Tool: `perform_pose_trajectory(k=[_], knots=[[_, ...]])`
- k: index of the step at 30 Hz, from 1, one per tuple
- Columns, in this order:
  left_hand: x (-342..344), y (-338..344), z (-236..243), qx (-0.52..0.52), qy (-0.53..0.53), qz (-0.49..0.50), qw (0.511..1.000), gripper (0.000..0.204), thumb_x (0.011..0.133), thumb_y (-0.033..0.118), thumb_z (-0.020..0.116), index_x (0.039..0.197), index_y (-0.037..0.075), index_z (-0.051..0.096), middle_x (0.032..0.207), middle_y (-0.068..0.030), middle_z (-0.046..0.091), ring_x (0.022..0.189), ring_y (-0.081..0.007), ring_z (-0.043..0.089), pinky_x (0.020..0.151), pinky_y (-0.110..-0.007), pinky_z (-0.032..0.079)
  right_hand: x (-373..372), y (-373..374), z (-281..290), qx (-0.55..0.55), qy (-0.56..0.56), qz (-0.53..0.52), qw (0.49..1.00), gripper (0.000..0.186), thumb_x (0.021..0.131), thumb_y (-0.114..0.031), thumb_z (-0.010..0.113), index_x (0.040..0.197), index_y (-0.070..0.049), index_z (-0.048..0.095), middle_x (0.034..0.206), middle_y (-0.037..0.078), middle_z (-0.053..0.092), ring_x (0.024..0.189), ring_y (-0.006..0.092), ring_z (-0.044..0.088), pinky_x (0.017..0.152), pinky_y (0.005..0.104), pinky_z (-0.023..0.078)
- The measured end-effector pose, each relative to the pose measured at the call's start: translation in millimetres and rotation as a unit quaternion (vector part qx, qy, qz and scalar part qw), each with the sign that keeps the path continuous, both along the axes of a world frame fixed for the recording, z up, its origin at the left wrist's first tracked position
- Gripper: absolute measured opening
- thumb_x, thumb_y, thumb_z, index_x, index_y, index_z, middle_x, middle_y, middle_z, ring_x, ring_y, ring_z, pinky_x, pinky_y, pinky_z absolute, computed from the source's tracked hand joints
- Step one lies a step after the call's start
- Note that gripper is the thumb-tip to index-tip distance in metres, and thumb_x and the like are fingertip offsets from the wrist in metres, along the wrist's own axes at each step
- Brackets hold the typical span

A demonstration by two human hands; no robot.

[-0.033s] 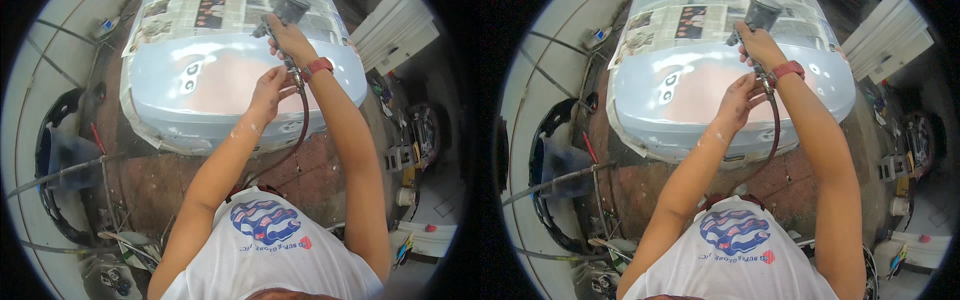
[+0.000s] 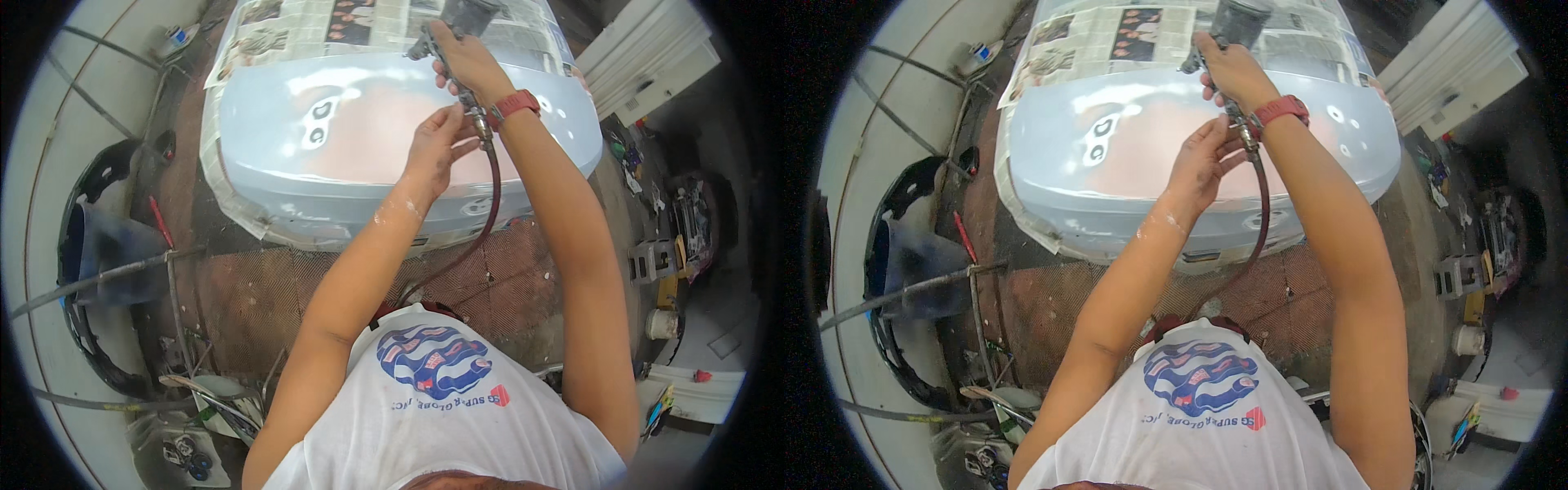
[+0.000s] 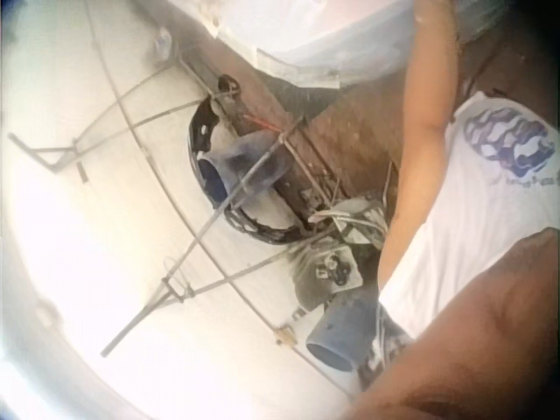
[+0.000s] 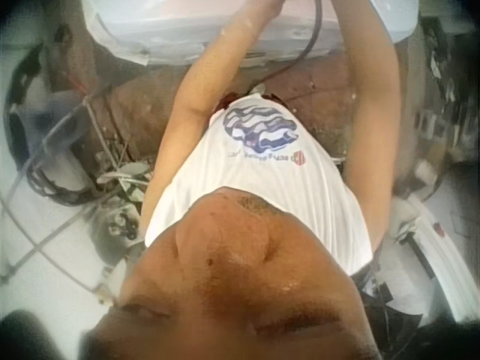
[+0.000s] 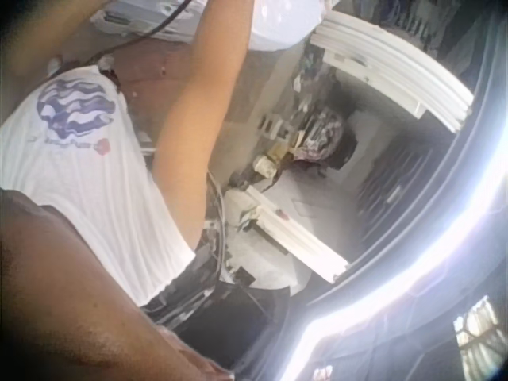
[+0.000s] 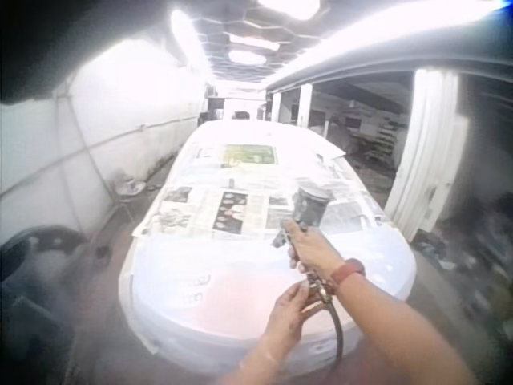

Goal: The person uses a spray gun to apply white paint to a car bumper and then to a car hood. The person moves around the parts to cover different areas with even strokes.

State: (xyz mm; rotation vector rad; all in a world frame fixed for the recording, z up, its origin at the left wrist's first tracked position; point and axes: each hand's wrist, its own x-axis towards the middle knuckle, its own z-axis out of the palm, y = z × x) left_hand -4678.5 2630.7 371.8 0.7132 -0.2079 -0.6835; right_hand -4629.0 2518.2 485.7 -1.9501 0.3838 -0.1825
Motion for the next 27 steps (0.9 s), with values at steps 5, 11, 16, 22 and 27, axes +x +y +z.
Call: perform_pose_trajectory(k=[5, 11, 16, 22, 27], knots=[[24, 78, -3, -0.022, 0.000, 0.103, 0.994, 0.022, 0.110, 0.032, 0.068, 0.112, 0.011, 0.072, 0.105, -0.0020, 0.077, 0.097, -0.0116, 0.072, 0.086, -0.029, 0.058, 40, 94, -1, -0.031, -0.002, 0.054, 0.998, 0.070, 0.104, -0.066, 0.057, 0.107, 0.004, 0.066, 0.079, 0.007, 0.066, 0.059, 0.0135, 0.065, 0.046, 0.0274, 0.048], [38, 136, 4, -0.006, -0.008, 0.196, 0.981, 0.019, 0.108, 0.029, 0.071, 0.110, 0.010, 0.072, 0.100, -0.0013, 0.076, 0.092, -0.0121, 0.070, 0.083, -0.029, 0.056, 62, 166, 5, -0.038, -0.040, 0.102, 0.993, 0.078, 0.105, -0.064, 0.055, 0.094, 0.012, 0.068, 0.078, 0.018, 0.072, 0.054, 0.0222, 0.069, 0.046, 0.0348, 0.052], [19, 134, -4, -0.009, -0.008, 0.208, 0.978, 0.023, 0.109, 0.029, 0.070, 0.113, 0.006, 0.074, 0.103, -0.0046, 0.078, 0.094, -0.0137, 0.073, 0.085, -0.030, 0.058, 45, 163, 1, 0.023, -0.031, 0.116, 0.993, 0.073, 0.106, -0.062, 0.056, 0.104, 0.010, 0.066, 0.078, 0.012, 0.068, 0.057, 0.0179, 0.068, 0.047, 0.0307, 0.051], [-11, 71, 0, 0.003, -0.029, 0.078, 0.997, 0.036, 0.112, 0.040, 0.063, 0.124, 0.007, 0.071, 0.114, -0.0053, 0.076, 0.102, -0.0133, 0.070, 0.093, -0.032, 0.057, 4, 80, -4, 0.014, -0.018, 0.031, 0.999, 0.069, 0.106, -0.061, 0.058, 0.103, 0.007, 0.067, 0.074, 0.007, 0.065, 0.056, 0.0149, 0.065, 0.045, 0.0277, 0.049], [-68, 47, -18, 0.073, -0.111, -0.116, 0.984, 0.067, 0.115, 0.054, 0.047, 0.157, 0.003, 0.051, 0.143, -0.0137, 0.066, 0.122, -0.0239, 0.066, 0.104, -0.038, 0.055, -45, -23, -6, -0.013, -0.013, -0.058, 0.998, 0.065, 0.106, -0.063, 0.058, 0.103, 0.001, 0.068, 0.073, 0.005, 0.064, 0.055, 0.0135, 0.064, 0.043, 0.0270, 0.048]])
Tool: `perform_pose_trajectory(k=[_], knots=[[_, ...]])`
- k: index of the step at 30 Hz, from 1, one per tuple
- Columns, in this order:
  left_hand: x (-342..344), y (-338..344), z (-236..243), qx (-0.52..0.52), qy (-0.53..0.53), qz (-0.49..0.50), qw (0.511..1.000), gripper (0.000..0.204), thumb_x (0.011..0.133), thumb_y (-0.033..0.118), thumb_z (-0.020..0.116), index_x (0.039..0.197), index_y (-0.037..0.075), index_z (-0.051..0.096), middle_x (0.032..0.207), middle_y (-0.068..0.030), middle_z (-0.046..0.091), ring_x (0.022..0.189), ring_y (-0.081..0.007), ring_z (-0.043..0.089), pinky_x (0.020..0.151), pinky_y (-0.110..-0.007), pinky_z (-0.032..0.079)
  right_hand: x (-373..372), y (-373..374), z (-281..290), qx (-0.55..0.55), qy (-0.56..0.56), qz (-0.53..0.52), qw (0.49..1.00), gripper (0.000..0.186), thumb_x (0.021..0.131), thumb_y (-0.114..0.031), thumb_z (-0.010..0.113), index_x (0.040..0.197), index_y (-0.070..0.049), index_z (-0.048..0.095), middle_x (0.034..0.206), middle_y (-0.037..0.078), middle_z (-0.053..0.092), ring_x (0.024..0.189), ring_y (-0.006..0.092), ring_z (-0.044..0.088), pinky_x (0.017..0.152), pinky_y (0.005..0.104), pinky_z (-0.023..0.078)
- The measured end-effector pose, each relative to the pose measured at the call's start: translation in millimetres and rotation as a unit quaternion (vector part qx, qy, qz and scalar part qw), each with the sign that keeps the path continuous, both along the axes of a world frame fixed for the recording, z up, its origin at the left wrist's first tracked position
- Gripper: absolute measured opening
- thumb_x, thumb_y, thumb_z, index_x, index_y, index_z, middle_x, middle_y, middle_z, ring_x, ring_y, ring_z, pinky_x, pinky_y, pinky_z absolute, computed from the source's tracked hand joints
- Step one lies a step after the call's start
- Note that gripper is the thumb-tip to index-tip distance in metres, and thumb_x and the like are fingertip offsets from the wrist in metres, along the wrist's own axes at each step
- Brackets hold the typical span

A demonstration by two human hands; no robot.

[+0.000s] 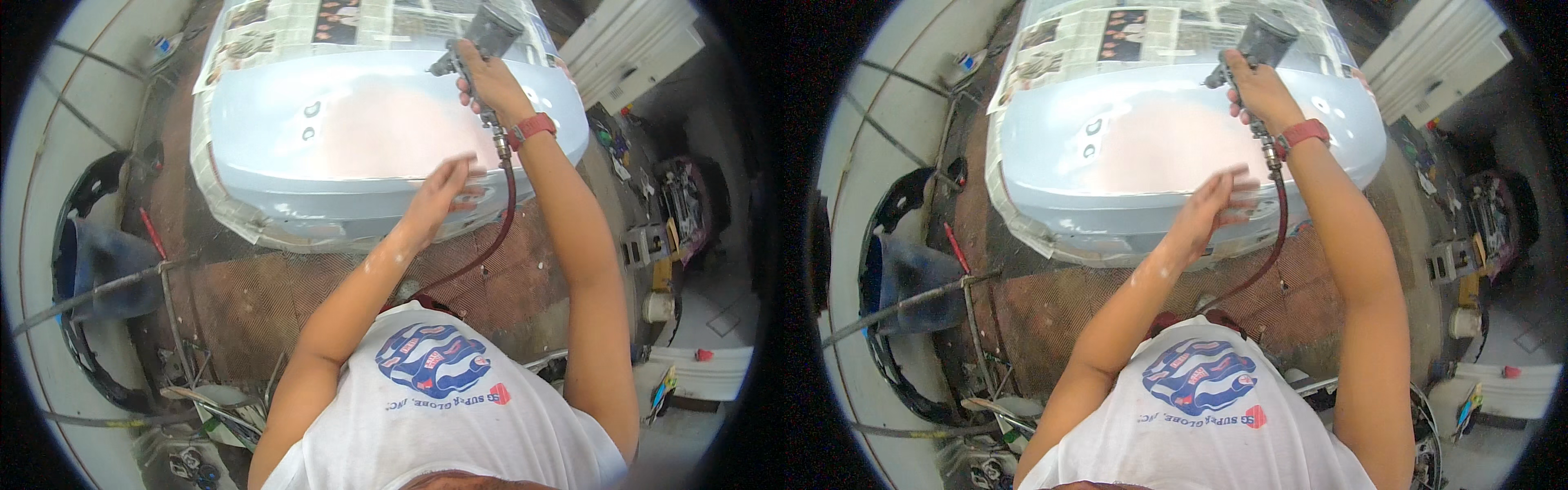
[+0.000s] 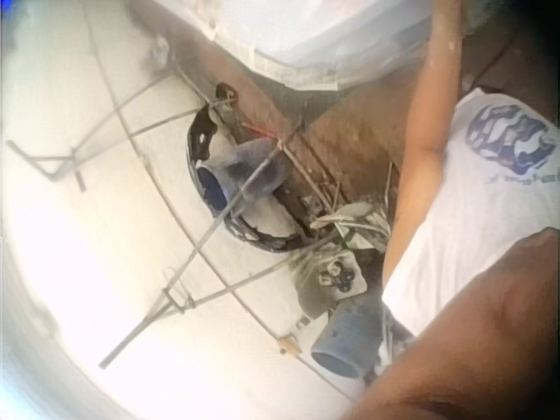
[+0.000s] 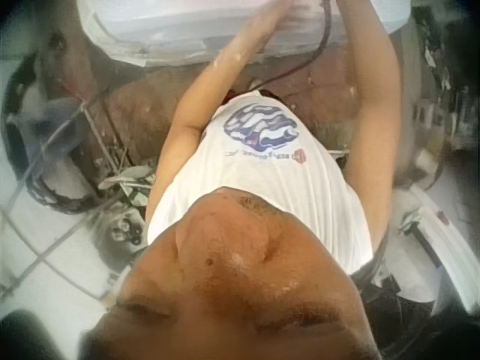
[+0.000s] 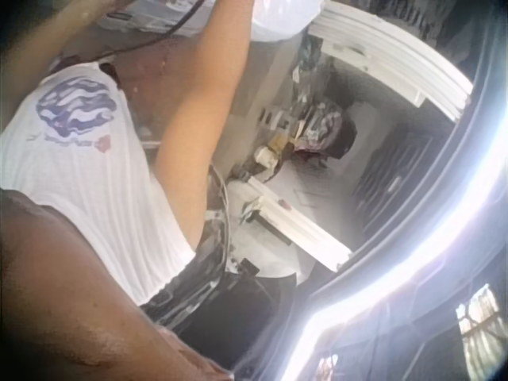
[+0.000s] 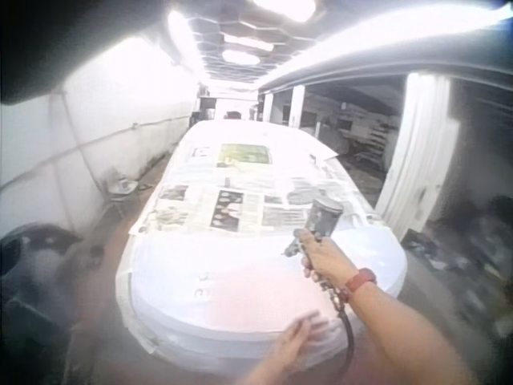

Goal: The person uses a spray gun to apply white paint to a car bumper and then to a car hood. The person moves around the parts to cover different areas with even strokes.

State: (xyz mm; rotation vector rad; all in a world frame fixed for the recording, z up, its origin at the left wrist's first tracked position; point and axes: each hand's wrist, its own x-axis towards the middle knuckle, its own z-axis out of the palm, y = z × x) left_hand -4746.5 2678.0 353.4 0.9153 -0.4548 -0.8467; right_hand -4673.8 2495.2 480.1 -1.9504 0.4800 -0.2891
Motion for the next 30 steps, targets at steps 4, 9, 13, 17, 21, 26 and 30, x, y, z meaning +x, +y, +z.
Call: perform_pose_trajectory(k=[4, 9, 13, 17, 21, 26, 30], knots=[[-41, 26, -74, 0.073, -0.082, -0.203, 0.973, 0.068, 0.114, 0.055, 0.048, 0.157, 0.002, 0.051, 0.147, -0.0176, 0.064, 0.132, -0.0279, 0.063, 0.113, -0.042, 0.051, -40, -86, 4, -0.010, 0.010, -0.072, 0.997, 0.062, 0.108, -0.063, 0.055, 0.112, -0.002, 0.066, 0.072, 0.001, 0.063, 0.053, 0.0106, 0.061, 0.042, 0.0249, 0.044], [-80, 96, -213, 0.348, -0.071, -0.170, 0.919, 0.068, 0.112, 0.053, 0.054, 0.153, -0.001, 0.055, 0.151, -0.0238, 0.063, 0.138, -0.0338, 0.062, 0.116, -0.042, 0.048, -84, -179, 6, -0.024, -0.004, -0.153, 0.988, 0.060, 0.109, -0.062, 0.055, 0.110, -0.002, 0.065, 0.073, 0.002, 0.062, 0.054, 0.0112, 0.061, 0.043, 0.0261, 0.045], [-121, 200, -346, 0.616, -0.142, -0.112, 0.766, 0.073, 0.106, 0.054, 0.059, 0.150, -0.004, 0.058, 0.148, -0.0307, 0.063, 0.143, -0.0430, 0.057, 0.120, -0.046, 0.044, -105, -254, -3, -0.014, -0.020, -0.179, 0.984, 0.063, 0.108, -0.063, 0.056, 0.112, -0.001, 0.065, 0.073, 0.002, 0.063, 0.055, 0.0114, 0.061, 0.043, 0.0260, 0.045], [-185, 329, -443, 0.729, -0.188, -0.257, 0.606, 0.063, 0.110, 0.047, 0.056, 0.145, -0.005, 0.061, 0.136, -0.0297, 0.070, 0.126, -0.0451, 0.069, 0.103, -0.050, 0.056, -118, -303, -8, -0.006, -0.038, -0.214, 0.976, 0.064, 0.107, -0.063, 0.058, 0.110, 0.001, 0.066, 0.074, 0.003, 0.064, 0.055, 0.0130, 0.062, 0.043, 0.0279, 0.045], [-212, 324, -412, 0.643, 0.296, 0.106, 0.698, 0.058, 0.111, 0.042, 0.059, 0.145, -0.005, 0.060, 0.119, -0.0181, 0.074, 0.104, -0.0340, 0.074, 0.092, -0.046, 0.059, -134, -335, -4, -0.036, -0.023, -0.276, 0.960, 0.068, 0.107, -0.063, 0.057, 0.108, 0.004, 0.065, 0.073, 0.005, 0.064, 0.054, 0.0147, 0.062, 0.043, 0.0293, 0.046], [-210, 311, -422, 0.653, 0.181, 0.087, 0.731, 0.062, 0.110, 0.043, 0.061, 0.149, -0.005, 0.058, 0.132, -0.0202, 0.070, 0.117, -0.0330, 0.069, 0.103, -0.043, 0.054, -140, -345, -13, -0.093, 0.010, -0.301, 0.949, 0.072, 0.105, -0.065, 0.059, 0.103, 0.007, 0.065, 0.072, 0.007, 0.064, 0.052, 0.0162, 0.062, 0.043, 0.0300, 0.047], [-178, 283, -414, 0.599, 0.147, 0.032, 0.787, 0.073, 0.109, 0.049, 0.059, 0.158, -0.004, 0.049, 0.153, -0.0255, 0.060, 0.142, -0.0387, 0.058, 0.119, -0.046, 0.045, -139, -293, -12, -0.130, 0.051, -0.252, 0.957, 0.072, 0.105, -0.065, 0.060, 0.101, 0.007, 0.064, 0.072, 0.007, 0.064, 0.051, 0.0157, 0.062, 0.042, 0.0297, 0.047]])
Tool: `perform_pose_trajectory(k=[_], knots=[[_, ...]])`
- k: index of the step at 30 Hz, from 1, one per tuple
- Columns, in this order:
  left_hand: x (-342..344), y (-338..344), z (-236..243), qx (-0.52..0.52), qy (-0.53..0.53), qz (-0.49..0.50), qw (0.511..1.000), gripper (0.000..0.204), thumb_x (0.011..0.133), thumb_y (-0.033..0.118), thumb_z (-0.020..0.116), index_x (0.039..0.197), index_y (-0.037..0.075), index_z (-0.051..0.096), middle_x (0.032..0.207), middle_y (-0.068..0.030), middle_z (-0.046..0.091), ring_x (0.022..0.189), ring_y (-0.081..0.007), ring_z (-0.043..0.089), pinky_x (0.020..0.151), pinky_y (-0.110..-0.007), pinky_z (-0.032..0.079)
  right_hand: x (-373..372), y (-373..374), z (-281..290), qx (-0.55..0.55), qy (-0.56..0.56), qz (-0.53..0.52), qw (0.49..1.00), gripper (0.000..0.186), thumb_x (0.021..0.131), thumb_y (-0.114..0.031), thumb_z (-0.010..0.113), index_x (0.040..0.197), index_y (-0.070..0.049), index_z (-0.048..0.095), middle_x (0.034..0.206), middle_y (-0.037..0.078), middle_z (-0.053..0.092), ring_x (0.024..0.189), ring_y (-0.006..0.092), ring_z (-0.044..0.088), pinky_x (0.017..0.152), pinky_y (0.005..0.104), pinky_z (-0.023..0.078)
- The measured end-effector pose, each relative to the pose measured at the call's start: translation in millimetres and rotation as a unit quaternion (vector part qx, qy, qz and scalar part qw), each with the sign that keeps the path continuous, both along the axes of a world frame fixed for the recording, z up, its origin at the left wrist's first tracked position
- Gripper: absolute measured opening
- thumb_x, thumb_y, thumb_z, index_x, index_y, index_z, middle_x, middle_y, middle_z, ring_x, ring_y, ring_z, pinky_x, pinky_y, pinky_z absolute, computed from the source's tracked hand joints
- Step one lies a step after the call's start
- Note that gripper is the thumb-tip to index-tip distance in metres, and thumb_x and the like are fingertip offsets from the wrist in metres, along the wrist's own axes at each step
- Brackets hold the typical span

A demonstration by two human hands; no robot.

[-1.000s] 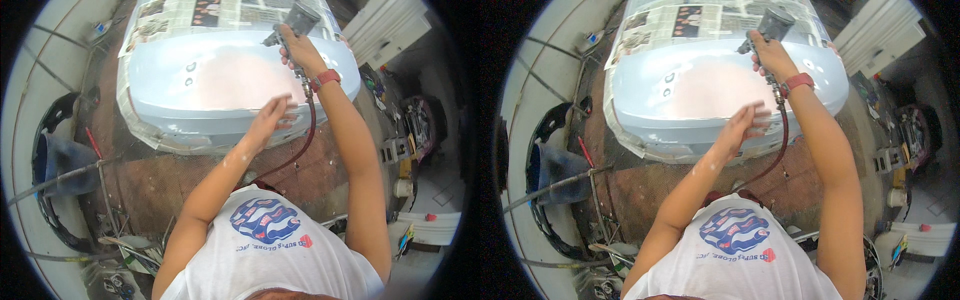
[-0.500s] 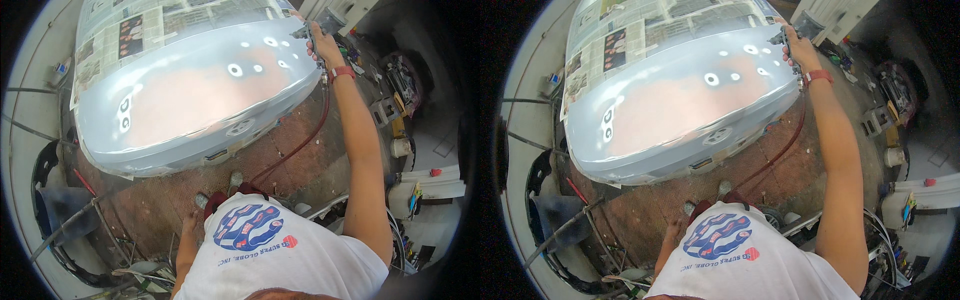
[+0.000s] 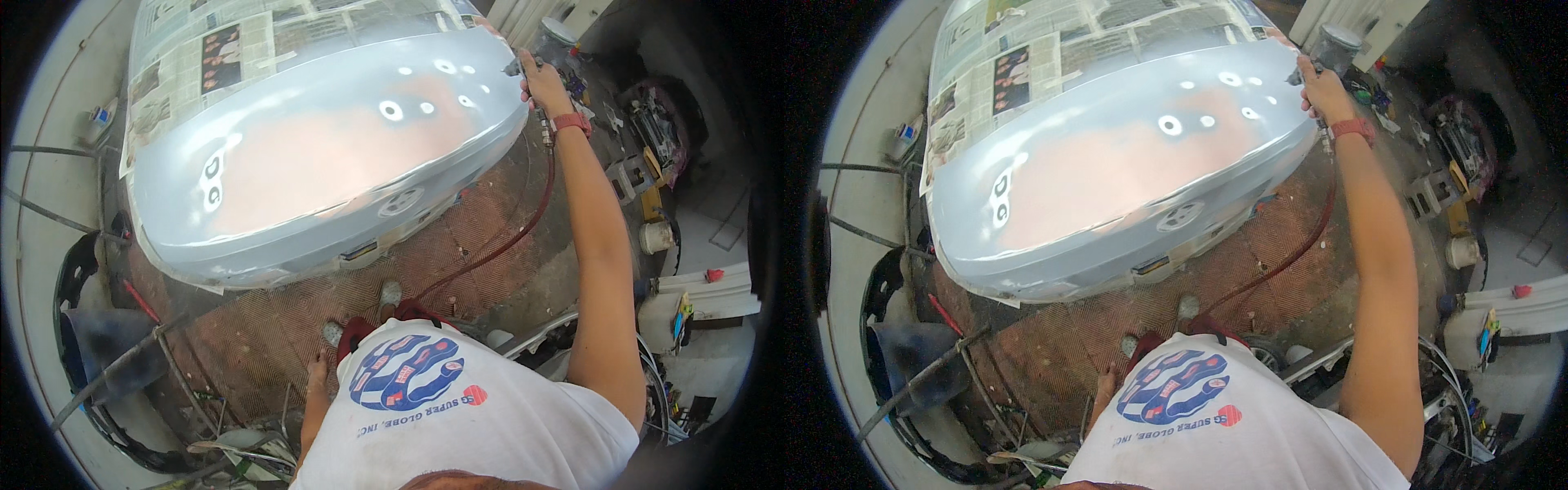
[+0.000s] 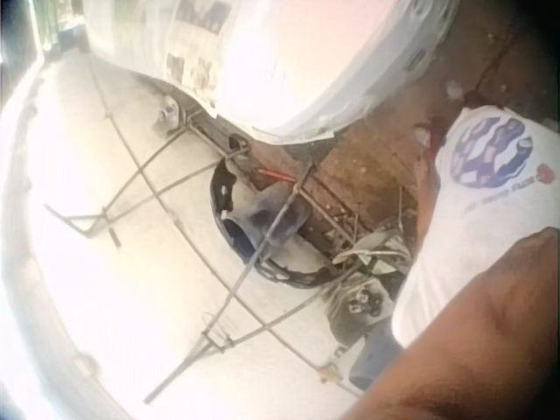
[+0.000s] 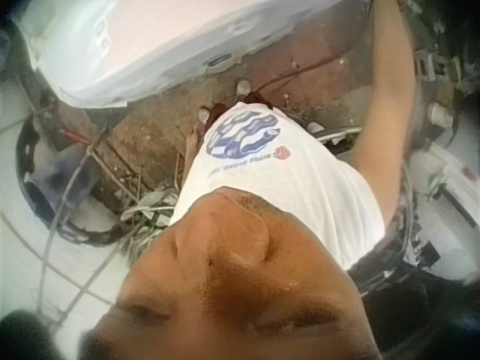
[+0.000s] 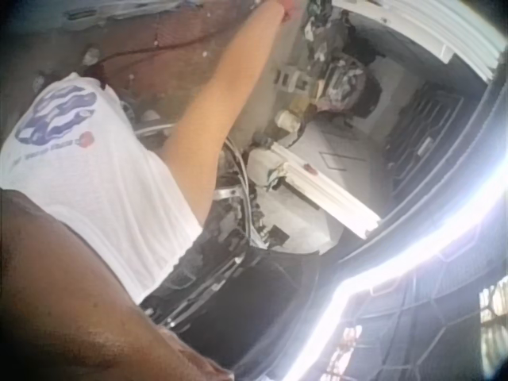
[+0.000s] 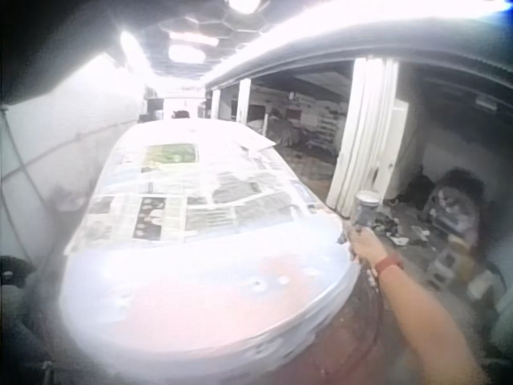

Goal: The person uses a spray gun to apply white paint to a car bumper and then to a car hood. The person moves around the parts to cover different areas with even strokes.

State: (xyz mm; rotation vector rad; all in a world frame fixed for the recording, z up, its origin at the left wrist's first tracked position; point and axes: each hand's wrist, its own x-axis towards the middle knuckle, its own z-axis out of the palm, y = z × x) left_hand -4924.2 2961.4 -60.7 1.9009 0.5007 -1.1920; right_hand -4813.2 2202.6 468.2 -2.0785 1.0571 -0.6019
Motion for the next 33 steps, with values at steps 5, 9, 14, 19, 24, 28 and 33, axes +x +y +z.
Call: perform_pose_trajectory(k=[5, 9, 14, 19, 24, 28, 33], knots=[[31, 25, -14, 0.074, -0.126, -0.061, 0.987, 0.060, 0.109, 0.044, 0.064, 0.147, -0.003, 0.061, 0.126, -0.0168, 0.075, 0.105, -0.0256, 0.072, 0.092, -0.038, 0.057, 31, 134, 10, 0.057, -0.056, 0.090, 0.993, 0.068, 0.105, -0.064, 0.059, 0.100, 0.003, 0.066, 0.072, 0.005, 0.064, 0.052, 0.0128, 0.062, 0.041, 0.0276, 0.047], [51, 76, 0, 0.024, -0.084, 0.105, 0.991, 0.055, 0.110, 0.040, 0.064, 0.143, -0.004, 0.063, 0.121, -0.0138, 0.076, 0.099, -0.0231, 0.072, 0.087, -0.036, 0.057, 61, 229, 16, 0.071, -0.032, 0.161, 0.984, 0.065, 0.105, -0.064, 0.059, 0.103, 0.001, 0.067, 0.073, 0.004, 0.064, 0.053, 0.0121, 0.063, 0.042, 0.0260, 0.047], [45, 150, 34, 0.051, -0.008, 0.151, 0.987, 0.058, 0.113, 0.037, 0.060, 0.156, -0.001, 0.055, 0.107, -0.0085, 0.070, 0.088, -0.0179, 0.062, 0.083, -0.034, 0.052, 101, 340, 15, 0.081, -0.031, 0.226, 0.970, 0.064, 0.106, -0.062, 0.059, 0.096, 0.001, 0.065, 0.073, 0.005, 0.064, 0.054, 0.0128, 0.064, 0.044, 0.0268, 0.050], [-12, 240, -8, 0.038, 0.038, 0.263, 0.963, 0.052, 0.114, 0.036, 0.058, 0.147, -0.003, 0.060, 0.089, -0.0024, 0.064, 0.069, -0.0133, 0.055, 0.064, -0.029, 0.047, 143, 426, 7, 0.068, -0.034, 0.313, 0.947, 0.066, 0.107, -0.061, 0.057, 0.093, 0.003, 0.065, 0.072, 0.007, 0.064, 0.055, 0.0144, 0.066, 0.045, 0.0287, 0.051], [-51, 284, -50, 0.010, 0.035, 0.251, 0.967, 0.042, 0.110, 0.046, 0.062, 0.123, 0.006, 0.062, 0.081, -0.0013, 0.060, 0.060, -0.0170, 0.054, 0.052, -0.034, 0.044, 181, 484, 3, 0.076, -0.040, 0.359, 0.929, 0.072, 0.107, -0.063, 0.056, 0.090, 0.007, 0.065, 0.072, 0.010, 0.065, 0.053, 0.0168, 0.067, 0.045, 0.0307, 0.053], [-60, 246, -43, 0.008, 0.042, 0.289, 0.956, 0.040, 0.112, 0.039, 0.061, 0.130, 0.004, 0.065, 0.088, -0.0027, 0.064, 0.067, -0.0145, 0.058, 0.057, -0.031, 0.047, 189, 518, 11, 0.074, -0.023, 0.384, 0.920, 0.071, 0.106, -0.063, 0.056, 0.093, 0.006, 0.066, 0.073, 0.011, 0.066, 0.053, 0.0172, 0.067, 0.045, 0.0311, 0.054], [-47, 223, -49, -0.058, 0.032, 0.243, 0.968, 0.040, 0.112, 0.035, 0.061, 0.131, 0.001, 0.066, 0.090, -0.0035, 0.066, 0.070, -0.0138, 0.061, 0.059, -0.031, 0.048, 166, 519, 21, 0.183, -0.054, 0.410, 0.892, 0.069, 0.107, -0.063, 0.056, 0.110, 0.006, 0.063, 0.078, 0.009, 0.068, 0.059, 0.0144, 0.068, 0.046, 0.0273, 0.050]])
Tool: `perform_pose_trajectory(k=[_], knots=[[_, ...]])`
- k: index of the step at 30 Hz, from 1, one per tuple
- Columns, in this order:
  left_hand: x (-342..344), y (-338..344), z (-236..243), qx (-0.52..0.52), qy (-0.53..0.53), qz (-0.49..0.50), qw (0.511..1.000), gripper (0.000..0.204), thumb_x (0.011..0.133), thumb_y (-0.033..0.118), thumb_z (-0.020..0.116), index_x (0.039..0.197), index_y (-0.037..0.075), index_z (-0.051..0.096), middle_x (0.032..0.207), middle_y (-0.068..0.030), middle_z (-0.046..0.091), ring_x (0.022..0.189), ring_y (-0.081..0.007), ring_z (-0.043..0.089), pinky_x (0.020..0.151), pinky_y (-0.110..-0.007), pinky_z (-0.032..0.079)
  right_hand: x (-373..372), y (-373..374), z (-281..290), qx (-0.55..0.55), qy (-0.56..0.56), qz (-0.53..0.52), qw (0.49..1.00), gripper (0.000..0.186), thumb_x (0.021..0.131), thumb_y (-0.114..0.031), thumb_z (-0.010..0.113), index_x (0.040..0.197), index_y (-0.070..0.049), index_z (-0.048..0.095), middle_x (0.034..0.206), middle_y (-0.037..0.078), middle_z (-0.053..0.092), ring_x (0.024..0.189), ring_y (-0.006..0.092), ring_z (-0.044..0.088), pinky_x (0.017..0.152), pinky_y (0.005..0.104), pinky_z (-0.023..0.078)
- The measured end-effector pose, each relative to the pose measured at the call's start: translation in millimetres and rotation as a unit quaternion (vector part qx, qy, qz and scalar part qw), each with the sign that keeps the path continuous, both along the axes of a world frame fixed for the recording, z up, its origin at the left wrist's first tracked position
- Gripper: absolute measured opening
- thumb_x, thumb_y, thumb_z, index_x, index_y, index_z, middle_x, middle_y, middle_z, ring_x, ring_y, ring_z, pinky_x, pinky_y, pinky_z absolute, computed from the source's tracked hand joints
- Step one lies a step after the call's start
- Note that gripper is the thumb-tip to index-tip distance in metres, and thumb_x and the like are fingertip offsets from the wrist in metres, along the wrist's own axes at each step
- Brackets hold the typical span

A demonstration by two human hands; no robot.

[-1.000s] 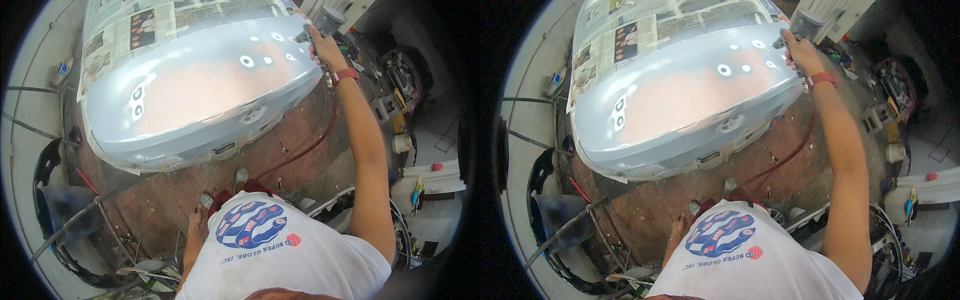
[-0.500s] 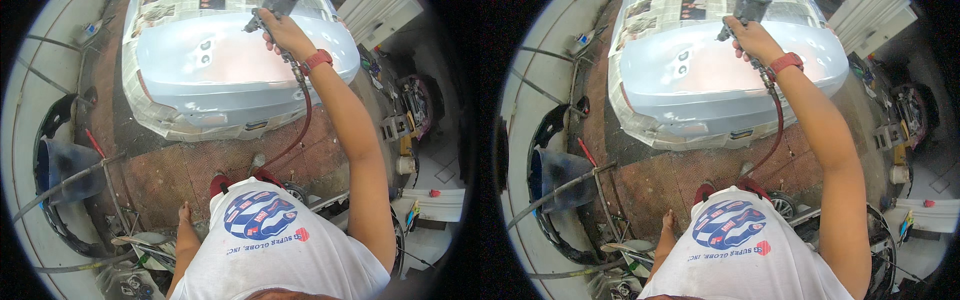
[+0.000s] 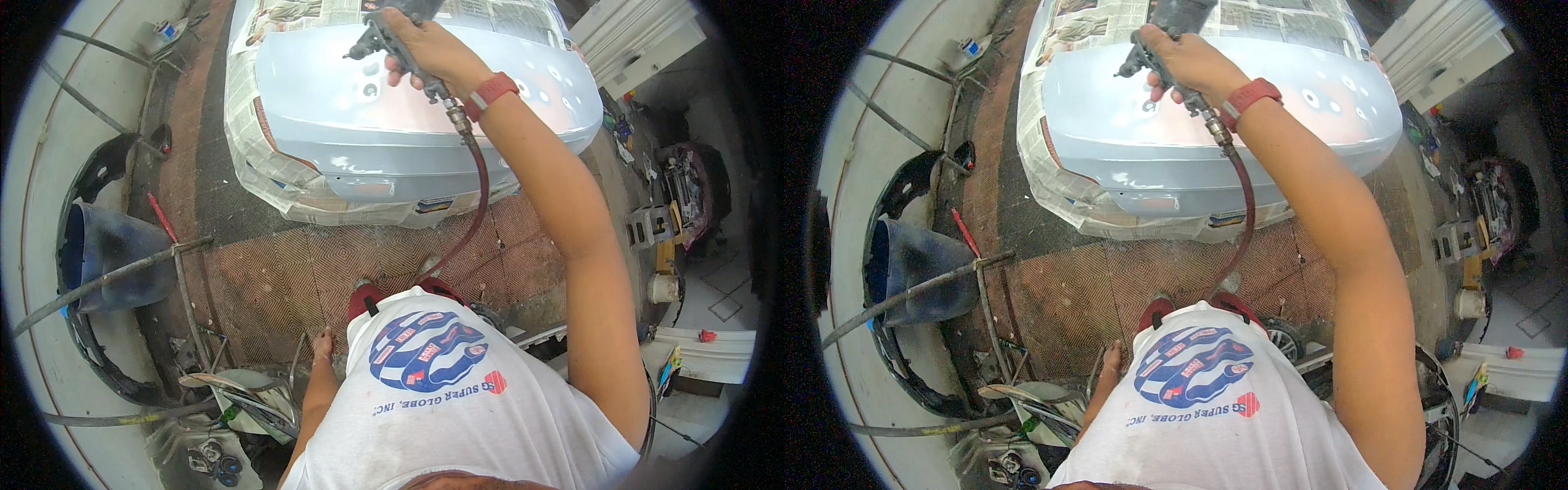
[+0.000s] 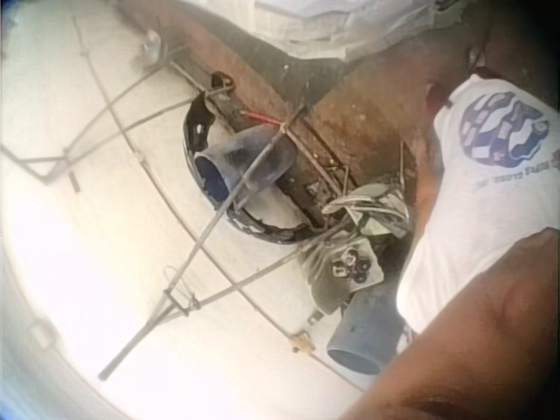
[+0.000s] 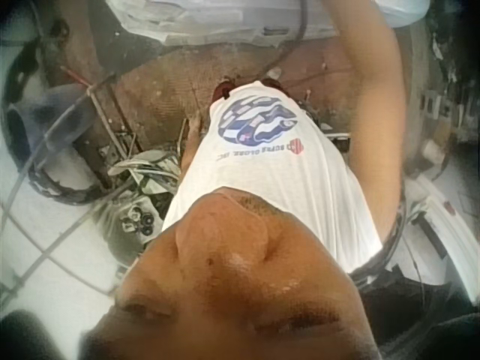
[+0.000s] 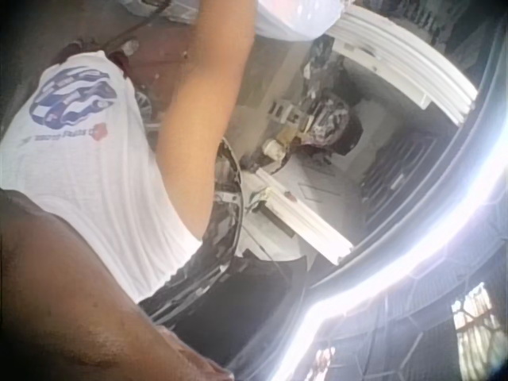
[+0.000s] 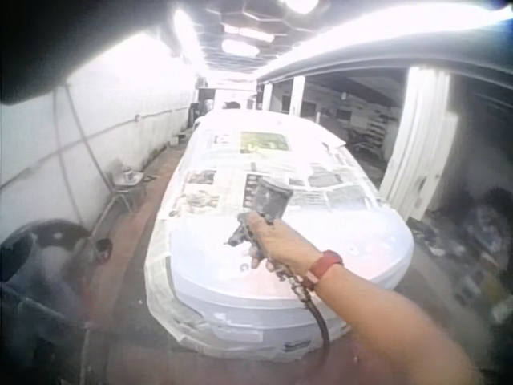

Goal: The person uses a spray gun to apply white paint to a car bumper and then to a car hood. The person moves around the parts to cover different areas with even strokes.

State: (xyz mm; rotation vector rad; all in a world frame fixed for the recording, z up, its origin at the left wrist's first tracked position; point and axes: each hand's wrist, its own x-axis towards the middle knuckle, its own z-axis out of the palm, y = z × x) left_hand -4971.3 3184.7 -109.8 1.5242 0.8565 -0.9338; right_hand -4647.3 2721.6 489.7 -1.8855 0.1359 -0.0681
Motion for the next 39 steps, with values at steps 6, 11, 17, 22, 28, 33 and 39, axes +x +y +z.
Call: perform_pose_trajectory(k=[6, 11, 17, 22, 28, 33, 39], knots=[[44, -37, 15, 0.029, -0.036, -0.050, 0.998, 0.041, 0.112, 0.035, 0.062, 0.131, -0.001, 0.067, 0.090, -0.0037, 0.066, 0.072, -0.0120, 0.058, 0.061, -0.029, 0.046, -32, -89, -11, -0.055, 0.052, -0.103, 0.992, 0.063, 0.108, -0.062, 0.056, 0.116, 0.000, 0.064, 0.077, 0.002, 0.064, 0.058, 0.0095, 0.061, 0.046, 0.0240, 0.046], [71, -60, 47, 0.111, -0.004, -0.059, 0.992, 0.041, 0.112, 0.033, 0.062, 0.136, 0.000, 0.067, 0.091, -0.0025, 0.067, 0.074, -0.0114, 0.057, 0.066, -0.028, 0.049, -84, -171, 4, -0.106, 0.060, -0.197, 0.973, 0.061, 0.108, -0.061, 0.056, 0.111, -0.001, 0.066, 0.075, 0.001, 0.063, 0.056, 0.0089, 0.061, 0.044, 0.0237, 0.046], [83, -86, 36, 0.129, 0.025, -0.106, 0.986, 0.048, 0.114, 0.036, 0.059, 0.144, -0.001, 0.063, 0.101, -0.0054, 0.071, 0.079, -0.0160, 0.062, 0.074, -0.032, 0.052, -131, -275, 3, -0.125, 0.034, -0.275, 0.953, 0.061, 0.108, -0.062, 0.056, 0.110, -0.002, 0.066, 0.072, 0.000, 0.061, 0.054, 0.0091, 0.060, 0.042, 0.0232, 0.044], [92, -150, 38, 0.117, -0.017, -0.142, 0.983, 0.052, 0.113, 0.036, 0.058, 0.151, -0.001, 0.060, 0.112, -0.0085, 0.074, 0.085, -0.0179, 0.064, 0.078, -0.034, 0.053, -163, -351, 5, -0.122, 0.043, -0.345, 0.930, 0.061, 0.110, -0.061, 0.053, 0.101, -0.002, 0.065, 0.070, -0.002, 0.060, 0.054, 0.0072, 0.057, 0.041, 0.0220, 0.041], [92, -225, 32, 0.059, -0.049, -0.182, 0.980, 0.055, 0.112, 0.036, 0.060, 0.151, -0.003, 0.058, 0.119, -0.0120, 0.075, 0.090, -0.0185, 0.067, 0.079, -0.034, 0.054, -185, -443, 1, -0.126, 0.040, -0.397, 0.908, 0.062, 0.109, -0.062, 0.054, 0.099, -0.001, 0.066, 0.071, 0.001, 0.062, 0.055, 0.0094, 0.059, 0.042, 0.0236, 0.043], [96, -246, 35, 0.028, -0.068, -0.182, 0.981, 0.060, 0.112, 0.037, 0.059, 0.156, -0.004, 0.052, 0.133, -0.0153, 0.070, 0.109, -0.0229, 0.068, 0.093, -0.036, 0.054, -189, -485, -2, -0.115, 0.012, -0.447, 0.887, 0.065, 0.108, -0.062, 0.056, 0.094, 0.001, 0.066, 0.070, 0.003, 0.063, 0.053, 0.0124, 0.060, 0.043, 0.0287, 0.046], [100, -244, 82, 0.119, -0.014, -0.174, 0.977, 0.060, 0.113, 0.035, 0.057, 0.157, -0.005, 0.049, 0.142, -0.0172, 0.068, 0.126, -0.0267, 0.067, 0.106, -0.038, 0.053, -207, -528, -17, -0.164, 0.073, -0.494, 0.850, 0.062, 0.106, -0.063, 0.059, 0.111, -0.002, 0.067, 0.075, 0.004, 0.067, 0.052, 0.0126, 0.062, 0.043, 0.0272, 0.045]])
